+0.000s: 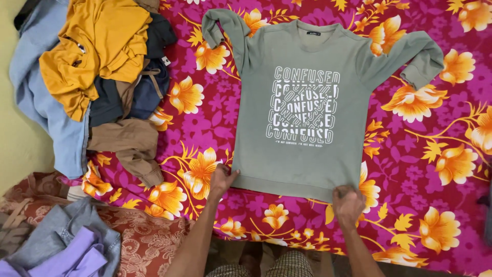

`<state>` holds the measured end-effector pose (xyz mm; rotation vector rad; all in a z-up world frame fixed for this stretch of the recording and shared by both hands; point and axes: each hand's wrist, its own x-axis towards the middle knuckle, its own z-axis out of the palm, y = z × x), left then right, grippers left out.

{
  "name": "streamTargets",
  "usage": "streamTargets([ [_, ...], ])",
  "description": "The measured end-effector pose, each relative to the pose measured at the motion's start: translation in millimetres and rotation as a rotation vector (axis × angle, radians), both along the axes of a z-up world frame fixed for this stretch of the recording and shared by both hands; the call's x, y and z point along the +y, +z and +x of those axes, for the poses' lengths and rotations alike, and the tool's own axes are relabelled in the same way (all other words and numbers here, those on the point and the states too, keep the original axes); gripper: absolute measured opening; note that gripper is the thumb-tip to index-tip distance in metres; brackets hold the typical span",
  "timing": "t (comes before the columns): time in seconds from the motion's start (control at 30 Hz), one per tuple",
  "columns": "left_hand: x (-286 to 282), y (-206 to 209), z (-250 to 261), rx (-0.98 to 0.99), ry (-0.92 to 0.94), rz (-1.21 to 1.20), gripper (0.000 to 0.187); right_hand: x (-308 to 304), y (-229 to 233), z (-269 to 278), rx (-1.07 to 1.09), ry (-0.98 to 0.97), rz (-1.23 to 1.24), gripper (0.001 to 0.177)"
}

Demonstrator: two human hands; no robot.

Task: Folding a long-sleeved shirt on a bed.

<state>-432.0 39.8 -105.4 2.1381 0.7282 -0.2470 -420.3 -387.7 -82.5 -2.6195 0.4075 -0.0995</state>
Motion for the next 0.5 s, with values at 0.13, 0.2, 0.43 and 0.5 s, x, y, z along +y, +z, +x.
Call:
streamTargets([
  [0.13,8,-44,0,-0.032,0.055,-0.155,0.048,-46,-37,-3,-0.056,-0.019,-0.099,0.048],
  [0.2,3,-37,0,0.054,0.116,-0.323,0.044,-67,-60,4,-0.051,-0.106,0.054,0.075],
  [0.43,-6,-2,7,0.138,0.376,-0.696,0.035,-114,-62,5,0.538,-0.175,0.56,0.054],
  [0.5,2,-2,4,0.168,0.383,-0.877,0.03,-114,-31,2,0.621,-0.235,0.973,0.054],
])
